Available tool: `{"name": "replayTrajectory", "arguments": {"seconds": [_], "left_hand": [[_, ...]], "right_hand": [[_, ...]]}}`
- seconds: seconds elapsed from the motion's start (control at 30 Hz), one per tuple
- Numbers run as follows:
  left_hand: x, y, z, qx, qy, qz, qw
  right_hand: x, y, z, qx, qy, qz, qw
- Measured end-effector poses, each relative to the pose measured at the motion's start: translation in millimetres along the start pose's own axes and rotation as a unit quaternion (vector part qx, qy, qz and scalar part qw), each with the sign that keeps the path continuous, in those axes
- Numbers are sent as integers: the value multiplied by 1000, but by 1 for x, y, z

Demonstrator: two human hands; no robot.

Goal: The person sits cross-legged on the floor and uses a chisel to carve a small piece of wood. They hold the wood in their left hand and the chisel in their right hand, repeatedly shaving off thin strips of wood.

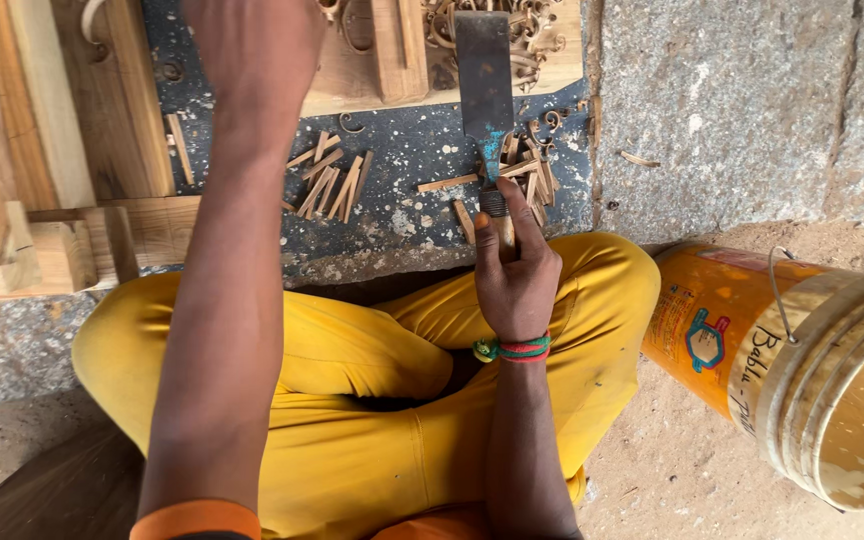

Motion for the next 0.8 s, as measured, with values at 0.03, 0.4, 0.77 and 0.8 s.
{"name": "replayTrajectory", "arguments": {"seconds": [0.03,0.4,0.77,0.8], "left_hand": [[-4,-2,15,-38,26,-35,998],[12,72,7,53,-173,-60,982],[14,58,10,66,-168,-17,983],[12,58,13,61,-171,-17,983]], "right_hand": [[0,-1,-1,-8,1,-1,1000],[3,-1,15,-37,0,-25,999],[27,-2,20,-31,-23,15,999],[28,-5,20,-19,-27,17,999]]}}
Point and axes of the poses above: each hand's wrist, its own x-axis away from the middle knuckle, its own z-axis out of the back of the hand, y = z × x, the point moved 2 cm from there along -x, towards the middle knuckle, and after that the axes turned 12 degrees about y, right-handed, at the moved point
